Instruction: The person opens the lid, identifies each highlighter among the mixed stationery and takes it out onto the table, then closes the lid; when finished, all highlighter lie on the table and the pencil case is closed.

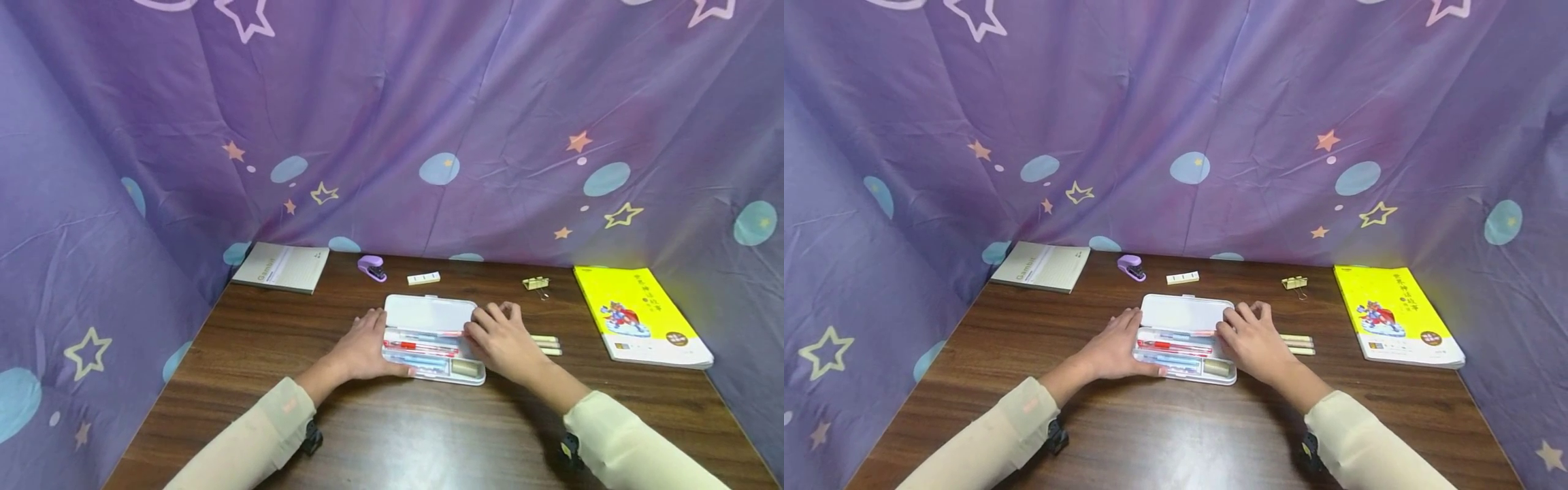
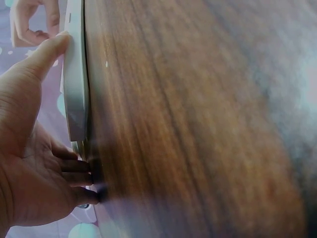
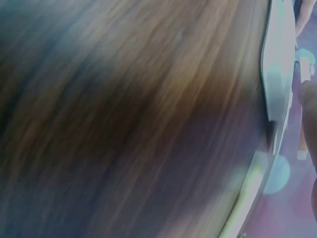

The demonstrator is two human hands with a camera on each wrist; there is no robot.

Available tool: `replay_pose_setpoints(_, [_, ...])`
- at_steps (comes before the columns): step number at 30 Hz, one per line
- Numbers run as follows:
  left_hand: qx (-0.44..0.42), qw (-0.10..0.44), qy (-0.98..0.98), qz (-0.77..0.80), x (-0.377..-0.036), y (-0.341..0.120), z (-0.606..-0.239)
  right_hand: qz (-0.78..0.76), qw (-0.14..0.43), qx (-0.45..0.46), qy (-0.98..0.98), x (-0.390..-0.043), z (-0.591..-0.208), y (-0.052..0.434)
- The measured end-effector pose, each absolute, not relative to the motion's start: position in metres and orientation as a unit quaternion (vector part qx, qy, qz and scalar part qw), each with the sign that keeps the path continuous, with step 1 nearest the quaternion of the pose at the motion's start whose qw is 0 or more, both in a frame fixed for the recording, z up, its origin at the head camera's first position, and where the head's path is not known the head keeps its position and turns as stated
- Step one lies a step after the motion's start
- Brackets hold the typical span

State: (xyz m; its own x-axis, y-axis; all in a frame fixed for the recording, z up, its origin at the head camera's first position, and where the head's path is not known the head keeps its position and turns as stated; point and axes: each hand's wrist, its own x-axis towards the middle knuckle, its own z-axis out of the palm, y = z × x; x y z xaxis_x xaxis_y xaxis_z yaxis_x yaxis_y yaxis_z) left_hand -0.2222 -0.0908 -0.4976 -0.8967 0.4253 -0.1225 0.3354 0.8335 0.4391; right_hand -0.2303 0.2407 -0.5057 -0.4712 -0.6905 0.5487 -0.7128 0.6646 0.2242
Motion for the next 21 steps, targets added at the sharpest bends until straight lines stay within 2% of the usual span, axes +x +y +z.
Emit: replay_pose_setpoints(21, [0.198,0.113,0.953,0.199,-0.221,-0.090,-0.496,0.001,0.290,0.380,-0.878,-0.212,-0.512,0.313])
